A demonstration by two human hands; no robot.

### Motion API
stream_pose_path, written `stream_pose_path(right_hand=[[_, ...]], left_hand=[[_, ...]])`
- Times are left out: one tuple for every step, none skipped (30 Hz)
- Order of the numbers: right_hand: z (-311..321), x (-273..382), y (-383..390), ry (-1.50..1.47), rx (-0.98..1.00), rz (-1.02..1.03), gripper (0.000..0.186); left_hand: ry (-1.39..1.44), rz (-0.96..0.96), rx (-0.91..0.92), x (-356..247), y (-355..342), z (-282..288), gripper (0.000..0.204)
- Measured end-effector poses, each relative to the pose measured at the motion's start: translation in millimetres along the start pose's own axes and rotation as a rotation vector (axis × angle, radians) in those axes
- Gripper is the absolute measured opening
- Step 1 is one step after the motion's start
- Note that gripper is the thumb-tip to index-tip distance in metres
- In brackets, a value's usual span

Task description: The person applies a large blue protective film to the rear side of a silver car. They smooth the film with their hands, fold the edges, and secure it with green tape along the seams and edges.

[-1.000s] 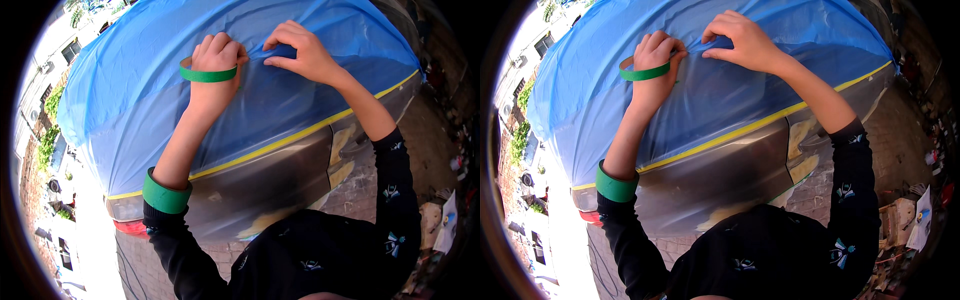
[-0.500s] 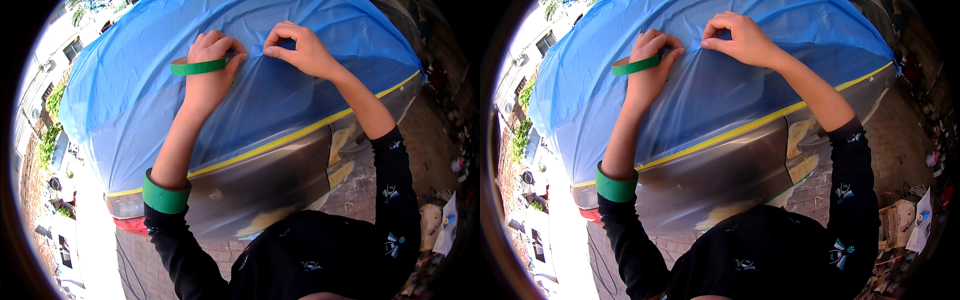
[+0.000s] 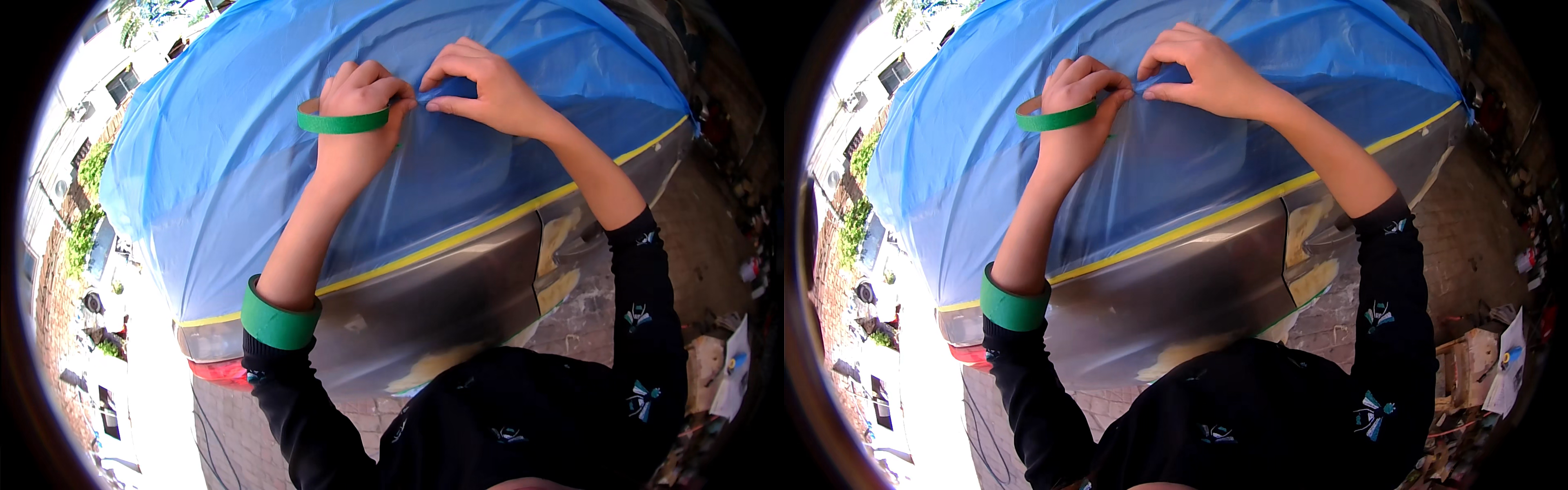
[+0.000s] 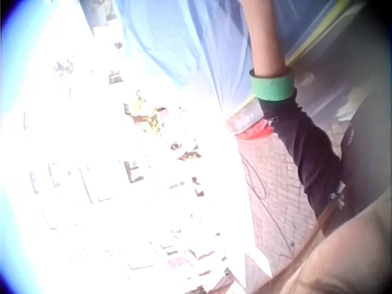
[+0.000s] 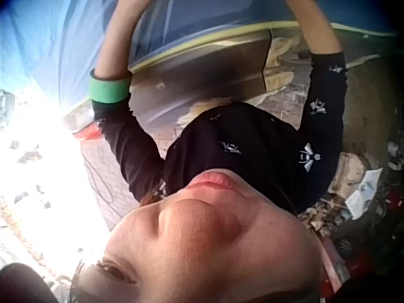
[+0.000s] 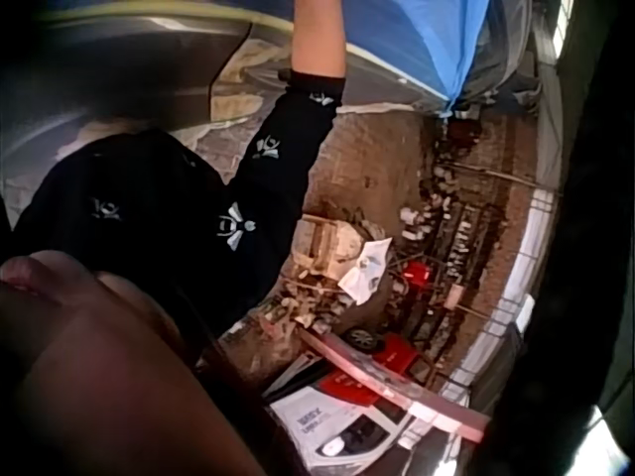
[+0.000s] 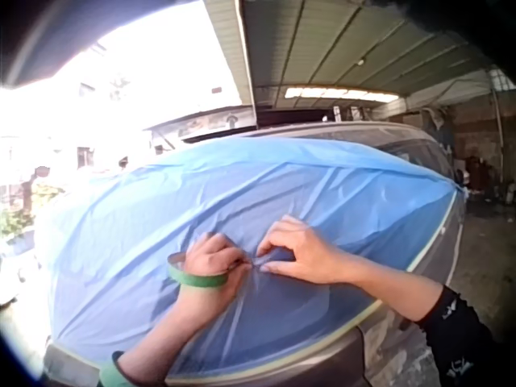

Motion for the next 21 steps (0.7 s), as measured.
stream_pose_path(right_hand=[[-1, -3, 0, 0.004, 0.002, 0.004, 0.012], [-1, -6, 0, 0.007, 0.005, 0.008, 0.012], [-2, -8, 0, 0.011, 0.007, 0.012, 0.011], [-2, -8, 0, 0.007, 0.014, 0.001, 0.011], [-2, -8, 0, 0.003, 0.020, -0.010, 0.010], [-3, -8, 0, -0.001, 0.026, -0.021, 0.010], [-3, -9, -1, -0.005, 0.022, -0.015, 0.010], [-4, -9, -1, -0.009, 0.018, -0.010, 0.010], [-4, -9, -1, -0.012, 0.014, -0.005, 0.010], [-5, -10, -1, -0.015, 0.017, -0.010, 0.010], [-5, -10, -1, -0.018, 0.020, -0.016, 0.010], [-6, -11, -1, -0.021, 0.023, -0.021, 0.010], [-6, -11, -2, -0.025, 0.022, -0.023, 0.010], [-6, -10, -3, -0.029, 0.022, -0.026, 0.010], [-6, -10, -3, -0.034, 0.021, -0.028, 0.010], [-6, -11, -3, -0.037, 0.020, -0.030, 0.011], [-5, -11, -3, -0.041, 0.018, -0.032, 0.011], [-5, -11, -3, -0.045, 0.016, -0.035, 0.011], [-5, -10, -3, -0.040, 0.015, -0.029, 0.011], [-5, -10, -3, -0.035, 0.014, -0.023, 0.011], [-4, -9, -3, -0.029, 0.013, -0.017, 0.011]], left_hand=[[0.008, 0.010, -0.011, 1, 0, 1, 0.010], [0.021, 0.015, -0.031, 3, -2, 2, 0.009], [0.034, 0.020, -0.051, 6, -5, 4, 0.008], [0.046, 0.025, -0.071, 9, -6, 5, 0.007], [0.056, 0.029, -0.059, 10, -6, 5, 0.007], [0.067, 0.033, -0.048, 11, -7, 5, 0.008], [0.074, 0.038, -0.036, 12, -7, 6, 0.008], [0.055, 0.020, -0.012, 8, -8, 6, 0.008], [0.037, 0.003, 0.011, 4, -7, 6, 0.008], [0.021, -0.014, 0.033, 2, -7, 5, 0.008], [0.011, -0.018, 0.041, 2, -7, 5, 0.008], [0.000, -0.022, 0.049, 3, -7, 4, 0.007], [-0.010, -0.026, 0.056, 3, -6, 3, 0.007], [-0.012, -0.018, 0.046, 4, -6, 3, 0.007], [-0.013, -0.011, 0.036, 5, -7, 3, 0.007], [-0.014, -0.004, 0.025, 6, -8, 3, 0.007], [-0.008, -0.002, 0.019, 6, -8, 3, 0.006], [-0.001, 0.000, 0.013, 7, -9, 3, 0.006], [0.007, 0.003, 0.006, 8, -9, 3, 0.006], [0.007, 0.003, 0.000, 8, -9, 2, 0.006], [0.008, 0.003, -0.007, 8, -9, 3, 0.006]])
Point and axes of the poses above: each hand's wrist, its own y-axis away from the middle knuckle, its own z-axis out of the back of the hand, x = y × z, the point moved 8 cm from there along -y, towards the middle knuckle, and after that the axes turned 7 degrees about x, right-handed, at the moved point
